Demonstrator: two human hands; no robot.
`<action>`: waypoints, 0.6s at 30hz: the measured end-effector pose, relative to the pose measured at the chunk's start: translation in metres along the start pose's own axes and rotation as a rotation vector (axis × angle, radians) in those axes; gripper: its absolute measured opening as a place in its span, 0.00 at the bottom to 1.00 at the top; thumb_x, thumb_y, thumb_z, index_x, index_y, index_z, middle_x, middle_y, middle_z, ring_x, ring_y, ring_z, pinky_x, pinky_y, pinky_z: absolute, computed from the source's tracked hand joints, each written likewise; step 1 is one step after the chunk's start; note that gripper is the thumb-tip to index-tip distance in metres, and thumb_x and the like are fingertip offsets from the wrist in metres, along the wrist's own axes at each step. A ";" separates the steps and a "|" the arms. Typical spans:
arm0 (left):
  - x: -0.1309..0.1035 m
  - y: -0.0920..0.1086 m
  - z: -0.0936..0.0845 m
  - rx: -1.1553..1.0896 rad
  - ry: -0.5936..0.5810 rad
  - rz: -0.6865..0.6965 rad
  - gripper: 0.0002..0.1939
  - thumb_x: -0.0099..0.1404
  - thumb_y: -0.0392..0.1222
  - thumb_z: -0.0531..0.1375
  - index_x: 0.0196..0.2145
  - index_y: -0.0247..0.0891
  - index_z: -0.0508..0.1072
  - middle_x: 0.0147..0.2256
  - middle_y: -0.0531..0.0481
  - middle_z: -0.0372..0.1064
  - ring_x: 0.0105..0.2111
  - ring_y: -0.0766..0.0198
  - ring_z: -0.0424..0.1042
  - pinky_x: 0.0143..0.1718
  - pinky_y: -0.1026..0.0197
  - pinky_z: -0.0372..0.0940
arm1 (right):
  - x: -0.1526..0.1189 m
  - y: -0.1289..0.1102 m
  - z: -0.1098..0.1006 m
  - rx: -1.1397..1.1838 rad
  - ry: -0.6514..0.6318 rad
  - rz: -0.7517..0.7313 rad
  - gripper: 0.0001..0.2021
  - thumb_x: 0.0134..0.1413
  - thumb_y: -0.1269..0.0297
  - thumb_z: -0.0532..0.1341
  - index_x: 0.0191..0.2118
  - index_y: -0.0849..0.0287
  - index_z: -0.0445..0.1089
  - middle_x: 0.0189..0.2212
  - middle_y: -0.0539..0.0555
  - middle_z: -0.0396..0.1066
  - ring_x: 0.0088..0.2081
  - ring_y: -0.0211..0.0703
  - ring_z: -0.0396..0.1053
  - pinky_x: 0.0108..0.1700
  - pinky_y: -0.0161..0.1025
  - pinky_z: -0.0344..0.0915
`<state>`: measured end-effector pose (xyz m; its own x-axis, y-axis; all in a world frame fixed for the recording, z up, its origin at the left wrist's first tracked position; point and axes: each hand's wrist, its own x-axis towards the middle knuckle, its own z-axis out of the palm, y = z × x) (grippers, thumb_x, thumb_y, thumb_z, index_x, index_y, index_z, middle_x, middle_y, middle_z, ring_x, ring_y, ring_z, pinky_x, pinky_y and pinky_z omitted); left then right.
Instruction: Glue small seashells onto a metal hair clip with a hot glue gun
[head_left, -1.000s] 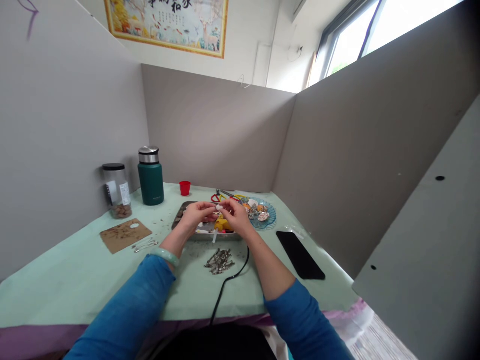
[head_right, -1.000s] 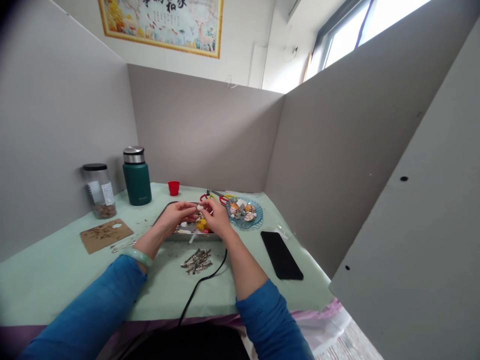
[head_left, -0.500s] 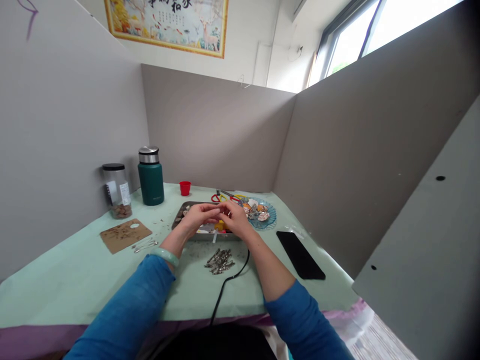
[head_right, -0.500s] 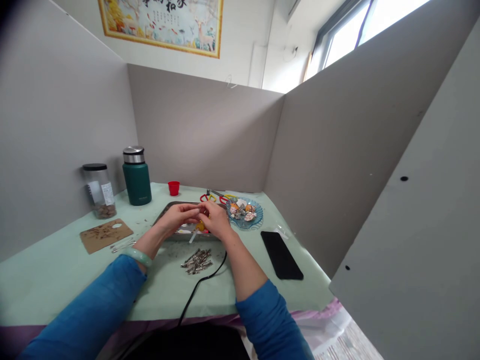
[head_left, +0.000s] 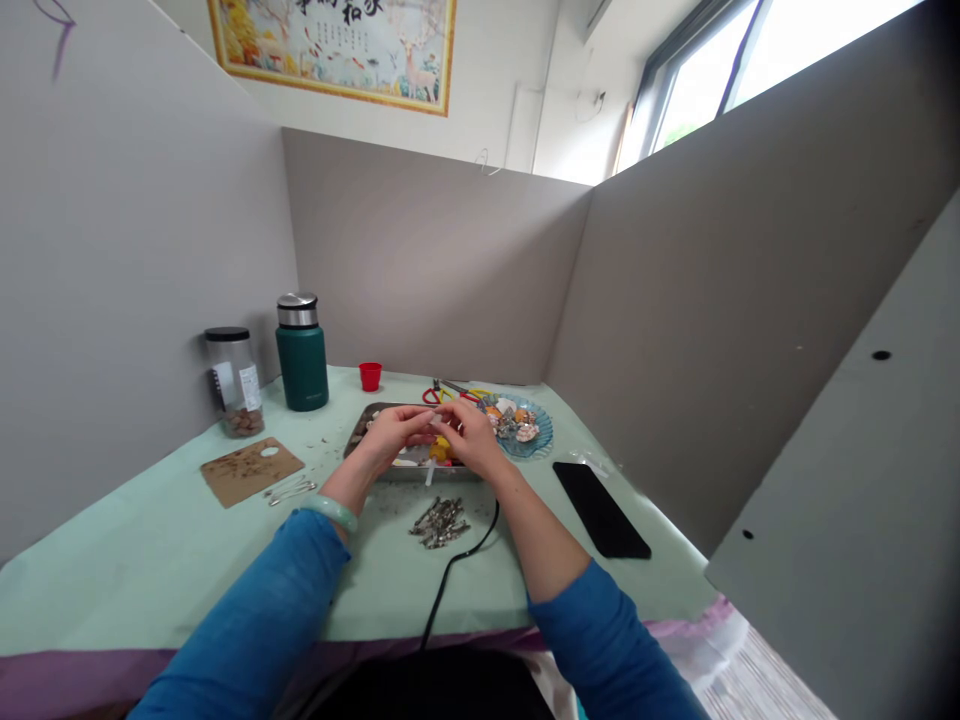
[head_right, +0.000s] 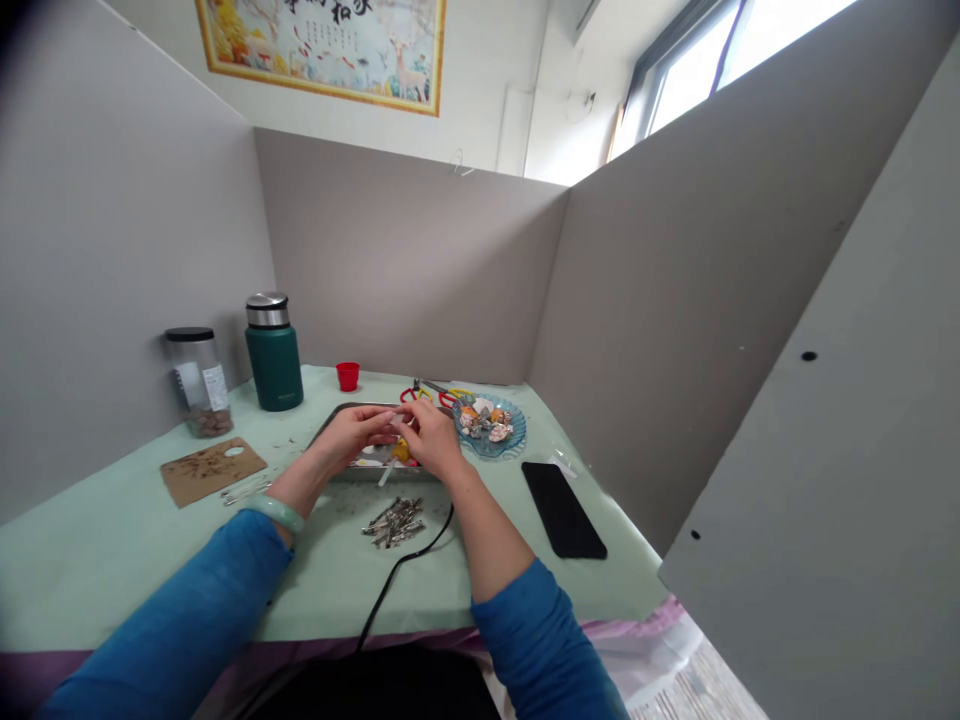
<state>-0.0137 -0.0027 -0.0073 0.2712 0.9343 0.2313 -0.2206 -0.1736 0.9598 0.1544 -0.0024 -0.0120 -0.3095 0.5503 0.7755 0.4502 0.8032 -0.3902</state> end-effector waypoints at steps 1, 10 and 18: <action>0.000 0.000 0.000 0.000 0.003 -0.004 0.22 0.51 0.47 0.67 0.40 0.30 0.75 0.37 0.39 0.75 0.36 0.58 0.74 0.39 0.58 0.68 | 0.000 0.000 0.000 -0.005 0.000 -0.002 0.08 0.55 0.66 0.58 0.41 0.57 0.68 0.33 0.53 0.67 0.31 0.39 0.64 0.36 0.37 0.62; 0.001 0.001 0.002 -0.005 0.050 -0.023 0.21 0.46 0.47 0.69 0.36 0.30 0.76 0.33 0.41 0.76 0.31 0.61 0.74 0.38 0.59 0.68 | 0.000 0.000 0.001 -0.025 -0.016 0.005 0.09 0.55 0.64 0.57 0.42 0.56 0.68 0.31 0.52 0.67 0.31 0.40 0.64 0.35 0.37 0.61; 0.001 0.001 0.000 0.012 0.084 -0.011 0.21 0.45 0.47 0.69 0.34 0.30 0.76 0.31 0.42 0.76 0.28 0.61 0.74 0.36 0.60 0.68 | -0.001 -0.002 0.000 0.002 -0.044 0.030 0.10 0.56 0.62 0.57 0.43 0.56 0.67 0.33 0.52 0.69 0.30 0.40 0.64 0.34 0.37 0.62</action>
<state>-0.0133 -0.0020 -0.0058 0.1941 0.9590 0.2066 -0.2061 -0.1661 0.9643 0.1538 -0.0040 -0.0118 -0.3321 0.5839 0.7408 0.4585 0.7863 -0.4142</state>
